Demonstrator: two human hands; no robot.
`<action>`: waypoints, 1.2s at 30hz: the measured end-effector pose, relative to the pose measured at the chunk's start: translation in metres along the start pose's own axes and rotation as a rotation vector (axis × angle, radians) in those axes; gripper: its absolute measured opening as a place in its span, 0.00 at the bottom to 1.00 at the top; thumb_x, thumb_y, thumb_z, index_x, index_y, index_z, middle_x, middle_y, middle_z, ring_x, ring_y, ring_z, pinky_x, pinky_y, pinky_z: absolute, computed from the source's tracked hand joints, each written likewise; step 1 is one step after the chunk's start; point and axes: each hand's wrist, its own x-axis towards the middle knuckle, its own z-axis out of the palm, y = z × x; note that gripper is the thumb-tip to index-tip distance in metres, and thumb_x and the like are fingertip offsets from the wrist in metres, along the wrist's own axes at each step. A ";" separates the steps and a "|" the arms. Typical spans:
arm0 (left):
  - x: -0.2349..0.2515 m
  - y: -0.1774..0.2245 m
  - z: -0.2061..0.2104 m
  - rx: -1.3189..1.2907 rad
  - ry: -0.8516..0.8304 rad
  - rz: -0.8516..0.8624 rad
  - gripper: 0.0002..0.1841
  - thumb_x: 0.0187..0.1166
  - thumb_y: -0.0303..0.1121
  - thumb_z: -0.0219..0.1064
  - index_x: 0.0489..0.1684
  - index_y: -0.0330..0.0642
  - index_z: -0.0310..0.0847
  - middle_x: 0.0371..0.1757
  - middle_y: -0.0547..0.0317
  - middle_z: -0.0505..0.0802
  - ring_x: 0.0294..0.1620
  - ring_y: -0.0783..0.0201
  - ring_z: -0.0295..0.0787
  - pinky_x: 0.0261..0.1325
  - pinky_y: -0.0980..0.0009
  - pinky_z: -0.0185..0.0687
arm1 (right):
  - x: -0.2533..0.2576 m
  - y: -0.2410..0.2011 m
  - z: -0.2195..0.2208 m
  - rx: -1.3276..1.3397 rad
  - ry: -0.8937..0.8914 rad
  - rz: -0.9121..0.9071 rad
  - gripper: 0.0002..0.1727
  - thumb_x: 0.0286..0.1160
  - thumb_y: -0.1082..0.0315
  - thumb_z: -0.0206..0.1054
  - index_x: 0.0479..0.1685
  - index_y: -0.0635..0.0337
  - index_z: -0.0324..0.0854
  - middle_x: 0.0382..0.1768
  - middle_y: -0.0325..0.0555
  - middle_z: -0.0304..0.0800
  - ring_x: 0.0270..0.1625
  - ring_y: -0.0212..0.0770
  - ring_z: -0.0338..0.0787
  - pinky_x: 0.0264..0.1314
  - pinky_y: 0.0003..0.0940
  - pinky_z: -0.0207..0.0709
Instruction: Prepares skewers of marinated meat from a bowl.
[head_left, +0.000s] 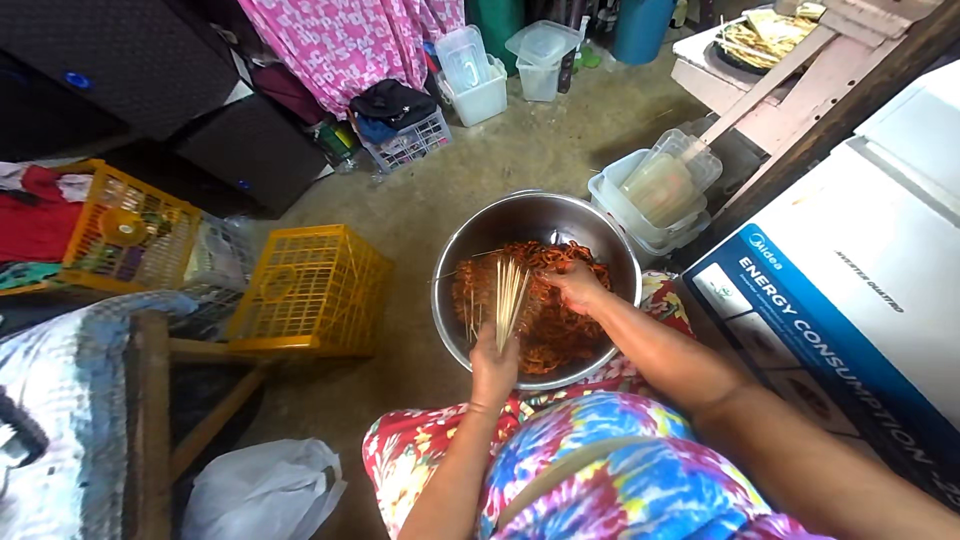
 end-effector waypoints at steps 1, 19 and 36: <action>0.000 0.000 0.000 0.016 -0.001 -0.009 0.13 0.75 0.23 0.62 0.56 0.30 0.76 0.30 0.62 0.88 0.21 0.73 0.83 0.28 0.74 0.84 | -0.001 0.000 0.000 0.006 -0.013 -0.003 0.09 0.80 0.70 0.70 0.49 0.69 0.82 0.38 0.48 0.88 0.35 0.36 0.88 0.41 0.33 0.87; 0.001 -0.001 -0.001 0.044 -0.002 -0.020 0.15 0.75 0.24 0.63 0.58 0.29 0.76 0.32 0.59 0.89 0.22 0.72 0.85 0.29 0.72 0.86 | 0.001 0.004 -0.010 -0.075 -0.100 -0.066 0.04 0.77 0.79 0.67 0.45 0.70 0.85 0.40 0.46 0.90 0.40 0.34 0.88 0.48 0.33 0.84; 0.009 0.012 0.001 0.217 -0.032 -0.176 0.16 0.79 0.24 0.62 0.63 0.29 0.76 0.40 0.49 0.89 0.27 0.64 0.87 0.35 0.63 0.88 | 0.004 0.003 -0.004 -0.196 -0.010 0.068 0.13 0.81 0.73 0.67 0.59 0.71 0.82 0.51 0.55 0.89 0.46 0.41 0.90 0.53 0.36 0.86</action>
